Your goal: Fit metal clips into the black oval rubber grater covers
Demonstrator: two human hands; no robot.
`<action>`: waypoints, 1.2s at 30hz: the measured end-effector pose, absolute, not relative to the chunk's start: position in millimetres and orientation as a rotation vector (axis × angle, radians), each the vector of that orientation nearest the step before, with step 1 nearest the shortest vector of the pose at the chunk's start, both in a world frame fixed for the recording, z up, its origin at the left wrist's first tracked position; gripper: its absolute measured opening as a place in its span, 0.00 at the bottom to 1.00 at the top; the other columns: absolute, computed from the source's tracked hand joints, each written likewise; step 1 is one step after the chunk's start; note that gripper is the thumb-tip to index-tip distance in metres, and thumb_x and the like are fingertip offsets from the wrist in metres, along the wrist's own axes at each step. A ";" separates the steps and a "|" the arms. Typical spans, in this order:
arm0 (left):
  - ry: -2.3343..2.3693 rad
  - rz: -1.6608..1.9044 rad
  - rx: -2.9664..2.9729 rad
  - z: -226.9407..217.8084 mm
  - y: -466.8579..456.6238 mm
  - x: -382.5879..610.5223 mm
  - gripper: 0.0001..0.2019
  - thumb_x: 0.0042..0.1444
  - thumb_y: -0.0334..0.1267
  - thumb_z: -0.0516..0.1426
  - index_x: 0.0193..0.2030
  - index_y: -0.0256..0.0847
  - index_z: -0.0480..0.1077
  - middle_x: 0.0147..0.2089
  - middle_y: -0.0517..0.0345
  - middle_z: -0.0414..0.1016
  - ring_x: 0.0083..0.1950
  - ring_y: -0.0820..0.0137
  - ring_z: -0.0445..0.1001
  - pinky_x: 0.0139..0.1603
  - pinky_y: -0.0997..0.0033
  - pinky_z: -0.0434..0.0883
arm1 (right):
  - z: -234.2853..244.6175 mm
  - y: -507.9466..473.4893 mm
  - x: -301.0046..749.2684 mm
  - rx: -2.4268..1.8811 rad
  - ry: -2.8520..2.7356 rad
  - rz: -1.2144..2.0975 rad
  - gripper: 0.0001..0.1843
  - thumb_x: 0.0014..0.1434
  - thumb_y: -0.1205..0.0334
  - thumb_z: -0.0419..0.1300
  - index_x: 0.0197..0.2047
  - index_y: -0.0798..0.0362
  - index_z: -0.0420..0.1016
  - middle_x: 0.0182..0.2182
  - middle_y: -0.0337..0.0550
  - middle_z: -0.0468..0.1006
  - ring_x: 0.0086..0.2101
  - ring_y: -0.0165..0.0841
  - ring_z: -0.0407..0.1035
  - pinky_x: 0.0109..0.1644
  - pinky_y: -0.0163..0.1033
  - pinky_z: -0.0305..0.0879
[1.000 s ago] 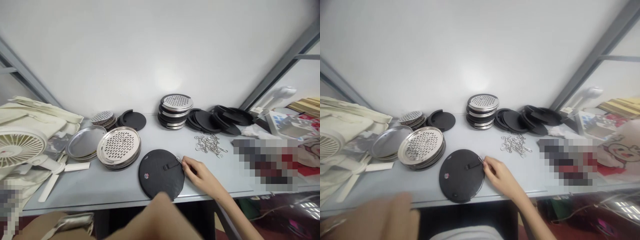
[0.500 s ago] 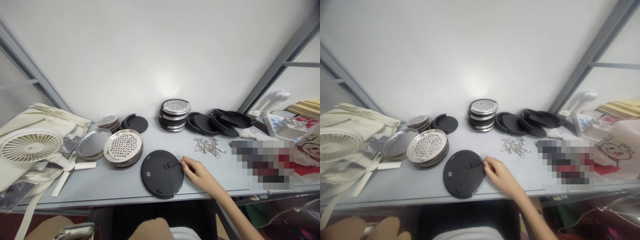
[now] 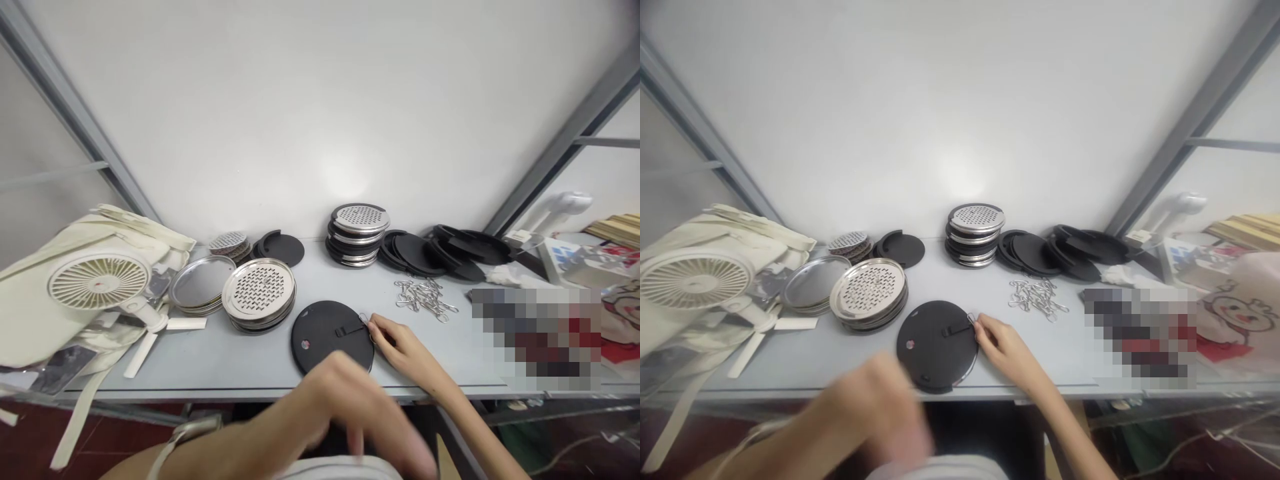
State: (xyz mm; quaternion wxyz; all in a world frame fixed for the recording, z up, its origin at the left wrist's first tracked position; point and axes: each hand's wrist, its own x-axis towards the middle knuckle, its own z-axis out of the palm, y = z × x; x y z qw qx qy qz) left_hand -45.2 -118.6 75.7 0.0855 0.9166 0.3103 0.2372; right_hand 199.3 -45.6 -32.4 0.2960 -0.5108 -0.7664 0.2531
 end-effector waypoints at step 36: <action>0.735 0.649 2.463 -2.2 6.9 4.9 0.12 0.60 0.38 0.57 0.49 0.40 0.71 0.42 0.56 0.69 0.43 0.69 0.71 0.45 0.71 0.68 | -29.7 -45.7 198.7 -1.352 -2.050 0.679 0.19 0.69 0.56 0.43 0.27 0.51 0.59 0.23 0.35 0.66 0.25 0.31 0.62 0.31 0.34 0.58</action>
